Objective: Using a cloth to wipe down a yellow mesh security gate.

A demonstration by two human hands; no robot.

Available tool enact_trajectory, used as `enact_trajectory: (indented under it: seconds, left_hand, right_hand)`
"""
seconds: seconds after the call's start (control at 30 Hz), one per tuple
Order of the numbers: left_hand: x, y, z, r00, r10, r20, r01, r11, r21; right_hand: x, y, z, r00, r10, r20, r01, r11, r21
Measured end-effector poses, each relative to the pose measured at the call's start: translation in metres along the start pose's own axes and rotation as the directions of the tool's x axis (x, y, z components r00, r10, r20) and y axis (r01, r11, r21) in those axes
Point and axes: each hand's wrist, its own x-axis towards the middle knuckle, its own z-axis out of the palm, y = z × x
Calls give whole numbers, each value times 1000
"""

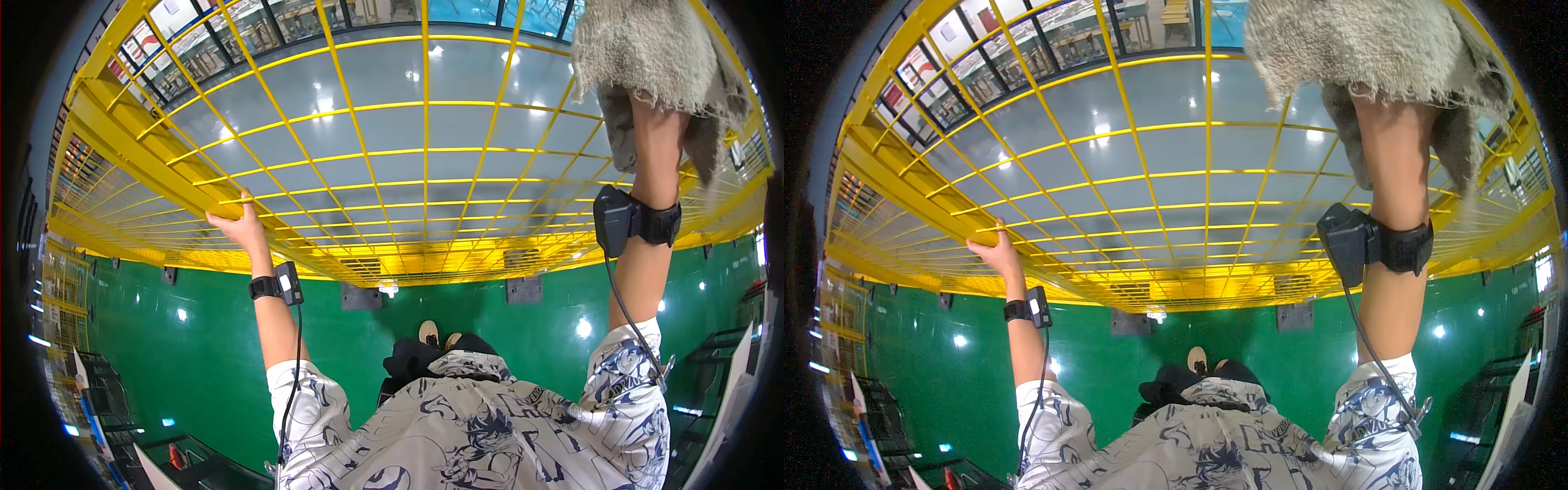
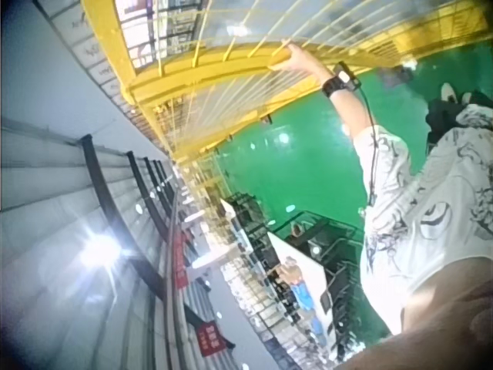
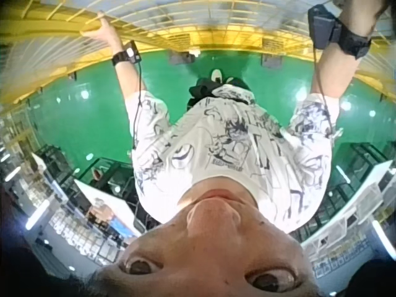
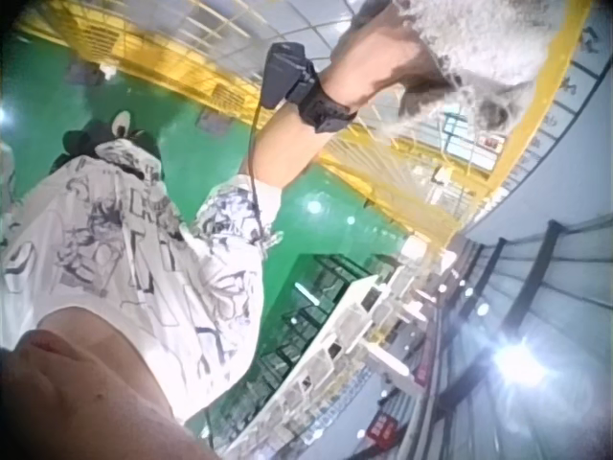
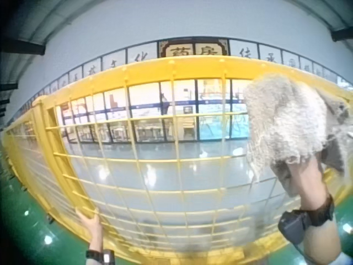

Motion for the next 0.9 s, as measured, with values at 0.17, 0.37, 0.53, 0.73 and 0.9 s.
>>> enact_trajectory:
  seconds: [0.17,0.37,0.53,0.73,0.9]
  left_hand:
    - [1,3,1,1000,2,20,-2,1000,-27]
    - [-3,7,4,1000,-7,28,8,998,-57]
    - [14,-49,7,991,124,-47,-112,971,212]
    - [32,-53,-1,985,144,-98,-133,985,106]
    - [6,-23,15,990,12,-139,28,958,284]
  right_hand:
    - [-50,6,-15,979,-177,105,191,971,-143]
    - [-193,-30,-27,839,-199,506,157,980,126]
    - [-209,-81,-36,269,249,930,-874,-343,344]
    - [-242,-22,-56,393,155,906,-871,379,313]
    - [-241,81,-57,967,52,249,-54,999,1]
